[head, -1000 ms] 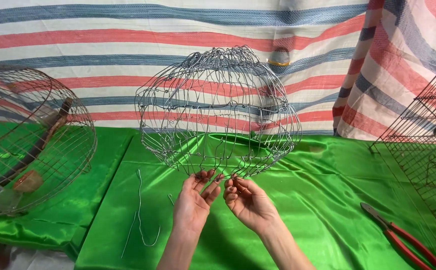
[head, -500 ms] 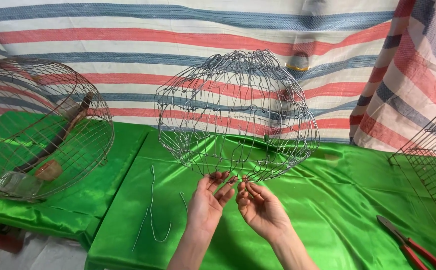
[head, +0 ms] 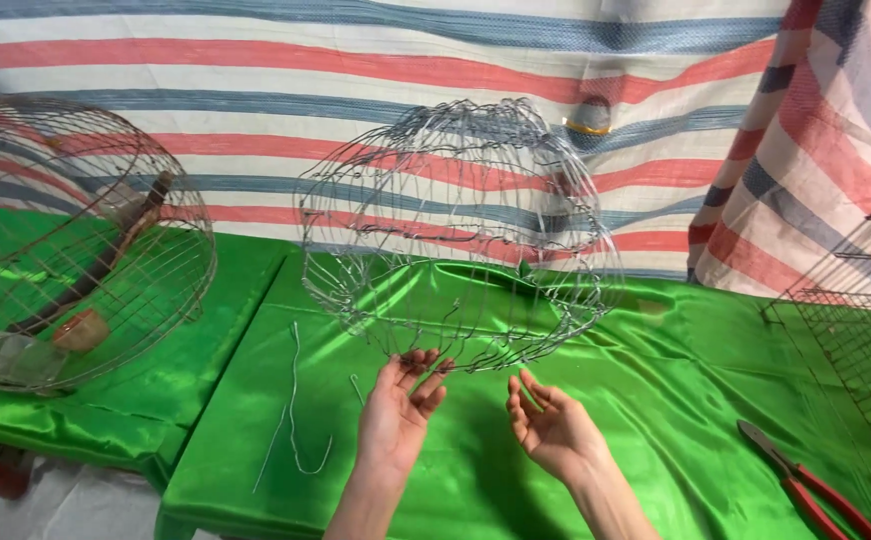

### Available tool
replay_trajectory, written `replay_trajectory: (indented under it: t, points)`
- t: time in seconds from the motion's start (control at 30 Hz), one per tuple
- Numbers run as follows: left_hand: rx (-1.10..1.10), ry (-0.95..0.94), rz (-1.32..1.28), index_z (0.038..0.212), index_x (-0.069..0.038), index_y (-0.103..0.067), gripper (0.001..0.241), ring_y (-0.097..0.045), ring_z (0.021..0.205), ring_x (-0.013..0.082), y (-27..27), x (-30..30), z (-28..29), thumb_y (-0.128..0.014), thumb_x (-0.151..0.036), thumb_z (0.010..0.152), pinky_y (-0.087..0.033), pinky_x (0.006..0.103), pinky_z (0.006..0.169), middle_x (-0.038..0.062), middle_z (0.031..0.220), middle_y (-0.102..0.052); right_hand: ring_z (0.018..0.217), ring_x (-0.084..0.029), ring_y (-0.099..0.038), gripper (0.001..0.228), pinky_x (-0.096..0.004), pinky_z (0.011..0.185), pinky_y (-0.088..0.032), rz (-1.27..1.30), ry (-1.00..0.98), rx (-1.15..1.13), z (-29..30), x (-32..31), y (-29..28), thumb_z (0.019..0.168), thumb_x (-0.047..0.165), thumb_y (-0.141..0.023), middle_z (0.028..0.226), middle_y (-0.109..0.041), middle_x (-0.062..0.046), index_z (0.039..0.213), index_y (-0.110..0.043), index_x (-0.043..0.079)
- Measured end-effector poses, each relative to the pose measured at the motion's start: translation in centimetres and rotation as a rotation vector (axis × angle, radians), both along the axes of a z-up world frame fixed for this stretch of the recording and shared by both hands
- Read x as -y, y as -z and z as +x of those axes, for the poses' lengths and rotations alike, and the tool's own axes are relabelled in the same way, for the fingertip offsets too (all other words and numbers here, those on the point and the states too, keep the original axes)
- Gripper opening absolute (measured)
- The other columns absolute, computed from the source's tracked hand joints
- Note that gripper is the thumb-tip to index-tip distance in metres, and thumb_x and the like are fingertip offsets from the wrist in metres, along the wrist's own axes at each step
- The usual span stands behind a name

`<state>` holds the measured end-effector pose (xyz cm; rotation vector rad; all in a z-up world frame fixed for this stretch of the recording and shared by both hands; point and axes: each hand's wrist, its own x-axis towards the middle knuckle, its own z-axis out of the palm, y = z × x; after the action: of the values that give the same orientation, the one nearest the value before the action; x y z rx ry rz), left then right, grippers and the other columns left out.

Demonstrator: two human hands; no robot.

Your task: Assembling a wire birdcage by threading metal wires through the frame and securing them with pliers.

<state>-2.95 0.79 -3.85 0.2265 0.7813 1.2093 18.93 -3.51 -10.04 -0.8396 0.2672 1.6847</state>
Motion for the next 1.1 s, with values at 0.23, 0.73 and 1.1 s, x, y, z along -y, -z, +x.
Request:
replay_trajectory:
  t: [0.23, 0.73, 1.1]
  points:
    - [-0.063, 0.008, -0.015, 0.110, -0.003, -0.063, 0.025, -0.074, 0.111, 0.0384, 1.0, -0.1, -0.8, -0.049, -0.022, 0.107, -0.053, 0.0279, 0.053, 0.016, 0.115, -0.074, 0.115, -0.032, -0.064, 0.023, -0.044, 0.101, -0.055, 0.003, 0.122, -0.062, 1.0, -2.1, -0.8, 0.105, 0.025, -0.050, 0.121, -0.065, -0.022, 0.112, -0.062, 0.007]
    - [-0.072, 0.031, 0.051, 0.108, -0.001, -0.062, 0.029, -0.073, 0.104, 0.0396, 7.4, 1.5, -2.1, -0.043, -0.024, 0.109, -0.058, 0.0343, 0.060, 0.024, 0.116, -0.074, 0.105, -0.021, -0.057, 0.026, -0.032, 0.085, -0.047, 0.582, 0.505, 1.998, 0.3, 3.4, -11.8, 0.097, 0.022, -0.067, 0.111, -0.066, -0.007, 0.121, -0.067, 0.011]
    - [0.001, 0.186, 0.114, 0.116, -0.003, -0.063, 0.039, -0.069, 0.114, 0.0432, 13.3, 2.4, -4.1, -0.036, -0.030, 0.110, -0.060, 0.0489, 0.079, 0.024, 0.125, -0.071, 0.092, -0.019, -0.059, 0.046, -0.035, 0.080, -0.045, 0.403, 0.316, 2.277, -1.6, 5.1, -7.0, 0.089, 0.055, -0.068, 0.101, -0.068, -0.001, 0.109, -0.066, 0.014]
